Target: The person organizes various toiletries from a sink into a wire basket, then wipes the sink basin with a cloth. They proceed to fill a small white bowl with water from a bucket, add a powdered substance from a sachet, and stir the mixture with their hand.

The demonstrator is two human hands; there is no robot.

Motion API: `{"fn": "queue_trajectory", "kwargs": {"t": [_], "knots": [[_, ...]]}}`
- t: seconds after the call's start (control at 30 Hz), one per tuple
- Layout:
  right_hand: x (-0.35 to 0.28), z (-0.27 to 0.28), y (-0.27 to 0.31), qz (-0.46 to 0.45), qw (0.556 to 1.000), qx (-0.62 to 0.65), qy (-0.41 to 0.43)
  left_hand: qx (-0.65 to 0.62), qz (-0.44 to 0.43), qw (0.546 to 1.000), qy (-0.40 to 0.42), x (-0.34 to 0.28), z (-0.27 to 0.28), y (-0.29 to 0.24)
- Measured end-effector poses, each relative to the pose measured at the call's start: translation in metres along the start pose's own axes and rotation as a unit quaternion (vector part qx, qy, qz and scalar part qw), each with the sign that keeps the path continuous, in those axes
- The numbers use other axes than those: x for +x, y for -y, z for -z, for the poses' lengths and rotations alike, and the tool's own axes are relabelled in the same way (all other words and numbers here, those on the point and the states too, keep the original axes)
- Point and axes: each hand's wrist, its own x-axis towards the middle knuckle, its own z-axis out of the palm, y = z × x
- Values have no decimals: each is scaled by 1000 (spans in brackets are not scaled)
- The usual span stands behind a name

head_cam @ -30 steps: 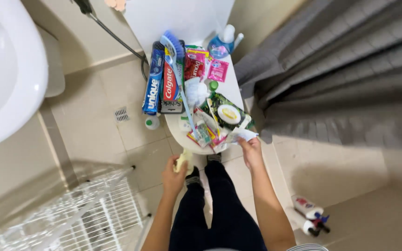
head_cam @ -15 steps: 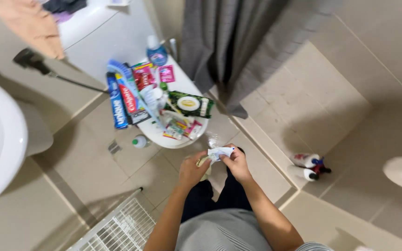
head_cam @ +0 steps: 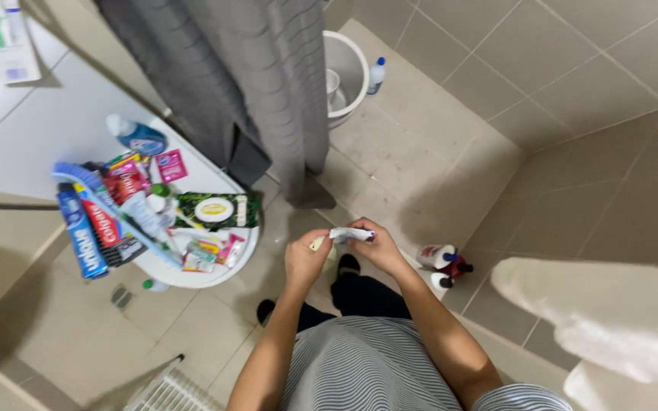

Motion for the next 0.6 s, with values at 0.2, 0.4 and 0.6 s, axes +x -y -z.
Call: {"fn": "queue_trajectory", "kwargs": {"t": [0.2,0.4,0.6], "knots": [[62,73,-1,-39,997,-51,-37,0,12,999,-50,63,-65,-19],[121,115,16,-36,993,-1,-109,60,-33,994,-83,121,-98,-29],[162,172,-6,-52,965,72,-247,59,-5,998,-24,181,-121,-32]]}}
